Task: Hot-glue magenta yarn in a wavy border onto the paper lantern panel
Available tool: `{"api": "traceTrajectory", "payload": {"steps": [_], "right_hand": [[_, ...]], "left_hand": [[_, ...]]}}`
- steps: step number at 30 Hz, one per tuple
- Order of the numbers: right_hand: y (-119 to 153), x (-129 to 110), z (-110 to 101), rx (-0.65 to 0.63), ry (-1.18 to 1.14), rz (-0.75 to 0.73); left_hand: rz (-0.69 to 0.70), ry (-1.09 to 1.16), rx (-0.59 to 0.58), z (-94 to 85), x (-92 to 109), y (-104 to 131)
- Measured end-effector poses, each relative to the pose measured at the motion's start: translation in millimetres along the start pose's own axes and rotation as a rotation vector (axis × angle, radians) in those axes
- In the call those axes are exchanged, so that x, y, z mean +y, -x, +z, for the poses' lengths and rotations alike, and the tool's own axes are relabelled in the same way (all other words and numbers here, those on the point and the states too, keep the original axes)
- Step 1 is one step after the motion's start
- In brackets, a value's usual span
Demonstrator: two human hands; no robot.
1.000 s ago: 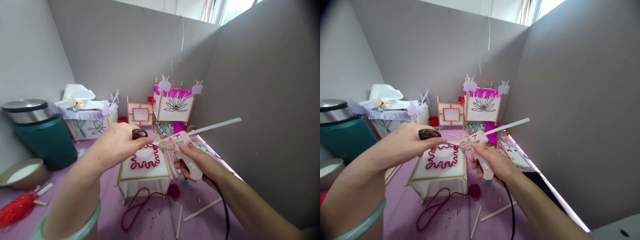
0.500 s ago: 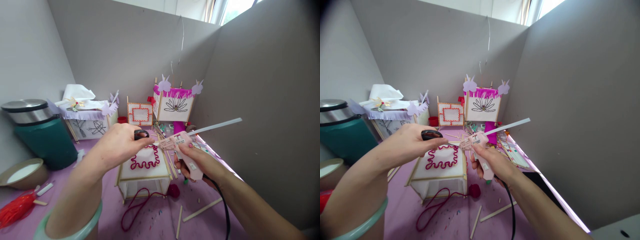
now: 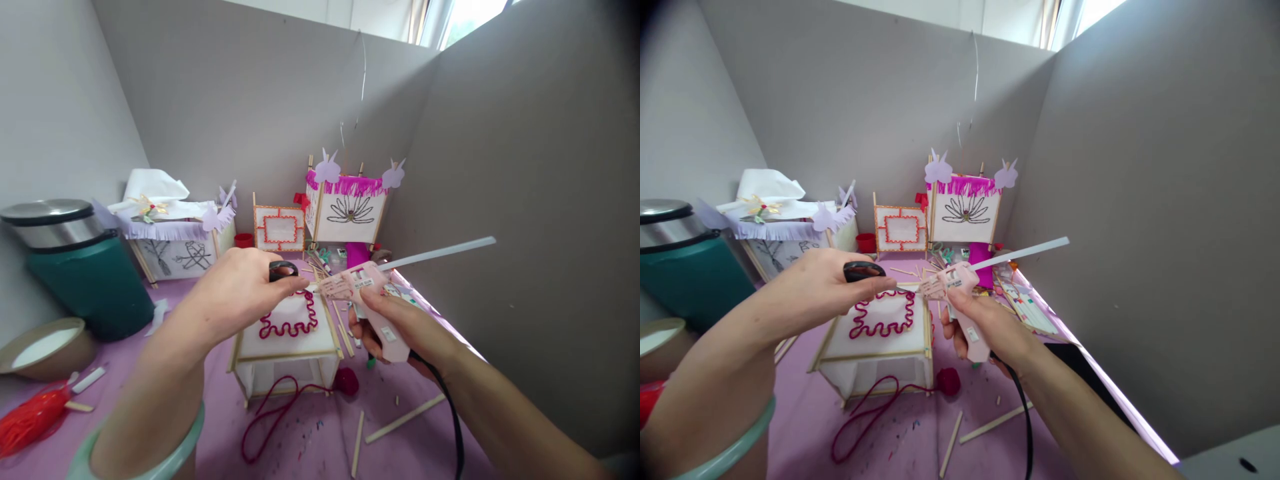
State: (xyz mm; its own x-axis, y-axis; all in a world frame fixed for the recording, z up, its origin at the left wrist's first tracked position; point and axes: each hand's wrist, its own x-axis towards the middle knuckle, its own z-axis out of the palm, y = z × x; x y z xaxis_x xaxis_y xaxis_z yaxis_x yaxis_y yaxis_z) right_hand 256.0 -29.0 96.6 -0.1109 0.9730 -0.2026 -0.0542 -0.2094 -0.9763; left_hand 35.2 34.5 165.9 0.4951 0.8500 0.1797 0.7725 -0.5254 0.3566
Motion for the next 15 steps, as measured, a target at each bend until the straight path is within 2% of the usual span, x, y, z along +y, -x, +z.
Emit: {"api": "traceTrajectory", "payload": {"steps": [15], "right_hand": [[-2,2,-1,0.007,0.103,-0.014]], "left_hand": [[0.024,0.069,0.040,1.4,-15,1]]}}
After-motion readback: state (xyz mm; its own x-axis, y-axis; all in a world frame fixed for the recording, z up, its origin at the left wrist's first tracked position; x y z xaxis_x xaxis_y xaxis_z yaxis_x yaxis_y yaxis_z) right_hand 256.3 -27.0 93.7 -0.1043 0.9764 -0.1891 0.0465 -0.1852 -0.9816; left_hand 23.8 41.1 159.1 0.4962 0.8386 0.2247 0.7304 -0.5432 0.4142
